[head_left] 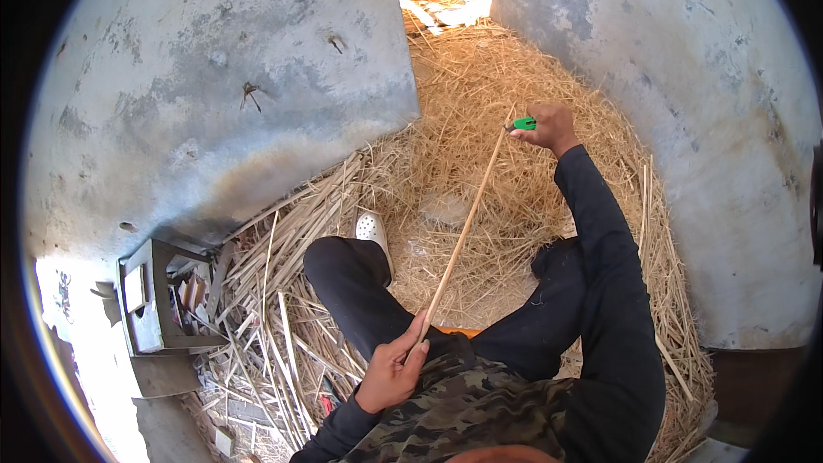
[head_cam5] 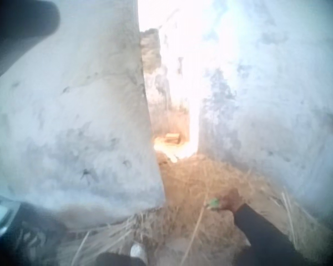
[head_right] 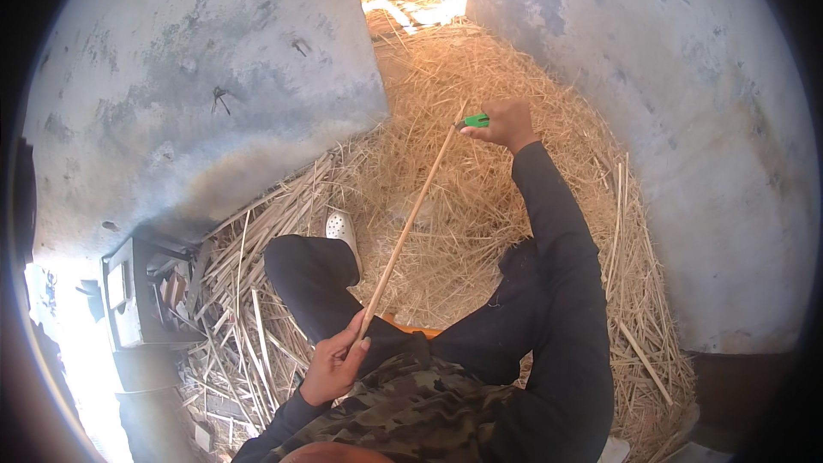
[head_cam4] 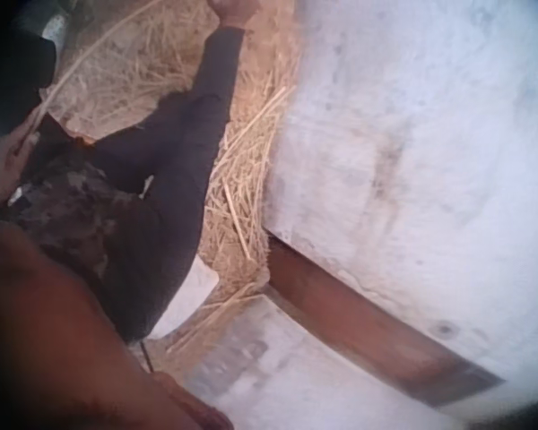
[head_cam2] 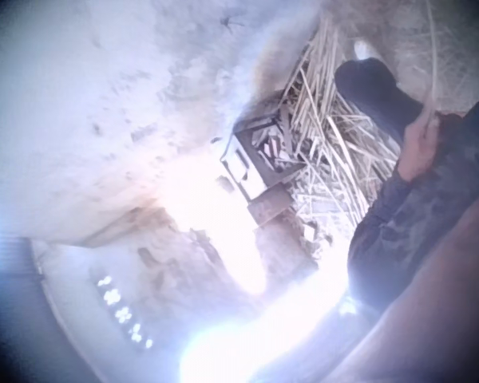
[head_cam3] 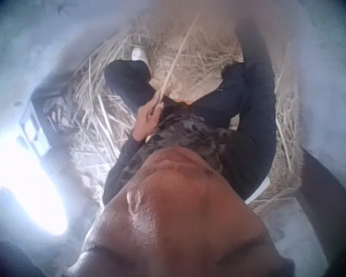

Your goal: The person sits on a straw-covered floor and uses a green utility knife to shave a long, thin wooden stick. They hold the stick with their left hand and scrape the surface with the knife in their right hand, creating wood shavings that fall onto the straw.

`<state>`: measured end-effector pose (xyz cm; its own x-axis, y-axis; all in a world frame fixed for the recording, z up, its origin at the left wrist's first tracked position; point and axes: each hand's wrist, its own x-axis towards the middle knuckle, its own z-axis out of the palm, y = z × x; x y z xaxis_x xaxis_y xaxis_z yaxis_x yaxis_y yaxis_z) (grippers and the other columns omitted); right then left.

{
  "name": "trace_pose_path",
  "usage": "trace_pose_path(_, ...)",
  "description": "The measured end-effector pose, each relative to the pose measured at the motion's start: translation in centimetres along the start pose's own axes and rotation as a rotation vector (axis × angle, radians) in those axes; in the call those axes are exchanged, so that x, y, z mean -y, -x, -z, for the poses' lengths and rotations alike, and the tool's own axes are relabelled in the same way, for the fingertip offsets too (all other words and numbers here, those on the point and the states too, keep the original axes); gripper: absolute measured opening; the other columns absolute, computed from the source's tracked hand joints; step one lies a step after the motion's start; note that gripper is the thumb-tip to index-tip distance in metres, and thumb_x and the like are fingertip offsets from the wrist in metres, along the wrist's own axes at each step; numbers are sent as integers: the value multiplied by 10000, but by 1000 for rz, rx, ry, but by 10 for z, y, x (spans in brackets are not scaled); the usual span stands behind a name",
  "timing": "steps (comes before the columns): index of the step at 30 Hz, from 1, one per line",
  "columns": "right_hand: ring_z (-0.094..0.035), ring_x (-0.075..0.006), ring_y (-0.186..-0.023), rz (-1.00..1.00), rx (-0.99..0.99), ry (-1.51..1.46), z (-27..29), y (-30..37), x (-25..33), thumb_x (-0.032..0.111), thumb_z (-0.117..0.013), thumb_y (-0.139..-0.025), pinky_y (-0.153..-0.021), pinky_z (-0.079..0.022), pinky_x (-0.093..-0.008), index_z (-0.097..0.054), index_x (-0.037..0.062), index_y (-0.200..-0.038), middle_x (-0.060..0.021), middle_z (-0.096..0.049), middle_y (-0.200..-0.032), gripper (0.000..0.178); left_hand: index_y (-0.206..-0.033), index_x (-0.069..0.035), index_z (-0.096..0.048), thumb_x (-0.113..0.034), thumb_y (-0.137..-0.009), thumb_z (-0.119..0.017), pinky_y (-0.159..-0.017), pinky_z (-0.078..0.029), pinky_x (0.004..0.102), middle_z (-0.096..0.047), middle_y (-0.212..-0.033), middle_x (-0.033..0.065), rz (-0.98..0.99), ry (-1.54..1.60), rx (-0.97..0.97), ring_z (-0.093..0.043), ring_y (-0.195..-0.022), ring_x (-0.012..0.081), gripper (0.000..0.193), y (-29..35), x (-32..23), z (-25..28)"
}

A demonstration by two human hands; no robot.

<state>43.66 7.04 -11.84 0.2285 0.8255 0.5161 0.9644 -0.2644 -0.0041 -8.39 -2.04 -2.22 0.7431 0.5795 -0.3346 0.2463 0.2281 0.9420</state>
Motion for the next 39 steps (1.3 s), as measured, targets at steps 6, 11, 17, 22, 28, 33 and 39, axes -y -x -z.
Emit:
trace_pose_path(6,-620,-232,-703,-1106,118,-714,83,3,-4,525,-420,-984,-676,-473,-422,-704,26,-909,-96,-677,-764,579,-1421,25,-403,-40,-954,-552,-805,-429,161,-576,-1231,1,-55,-301,-81,-523,-898,23,495,99,37,28)
trace_pose_path(11,-586,-244,-667,-628,305,-142,60,30,-33,649,-453,-914,-613,-445,-376,-713,14,-962,-134,-614,-703,687,-1430,-15,-415,-95,-968,-570,-508,-318,175,-502,-725,-86,-10,-25,-27,-370,-592,-11,494,6,19,17)
trace_pose_path(17,-444,-185,-386,-71,90,-560,74,20,84,737,-516,-824,-401,-362,-352,-677,129,-646,-23,-453,-437,653,-1447,-37,-391,-77,-985,-526,-468,-338,202,-454,-620,-48,-78,394,-35,-380,-488,31,483,-55,10,-3)
trace_pose_path(22,-517,-217,-396,222,104,-492,95,43,135,727,-596,-758,-395,-371,-362,-598,119,-575,-42,-500,-453,634,-1447,-45,-388,-102,-1004,-496,-465,-356,222,-403,-573,-39,-74,452,12,-352,-450,46,460,-70,8,-13)
trace_pose_path(28,-509,-229,-382,51,100,-527,99,32,134,755,-628,-701,-394,-398,-360,-609,138,-568,-42,-506,-449,631,-1446,-80,-389,-140,-1028,-445,-449,-328,240,-347,-510,-27,2,643,109,-288,-373,64,426,-68,-10,-10)
trace_pose_path(33,-452,-185,-353,114,100,-418,86,26,134,798,-494,-777,-370,-359,-338,-596,137,-553,-40,-454,-419,705,-1459,-94,-361,-133,-1035,-415,-443,-315,241,-343,-494,-24,57,751,158,-279,-344,71,430,-69,-13,-7)
trace_pose_path(39,-468,-204,-356,87,174,-446,85,33,143,823,-440,-783,-375,-354,-357,-574,126,-530,-53,-463,-417,753,-1466,-76,-340,-136,-1033,-423,-436,-312,230,-342,-497,-30,89,718,127,-285,-350,65,445,-59,-15,-4)
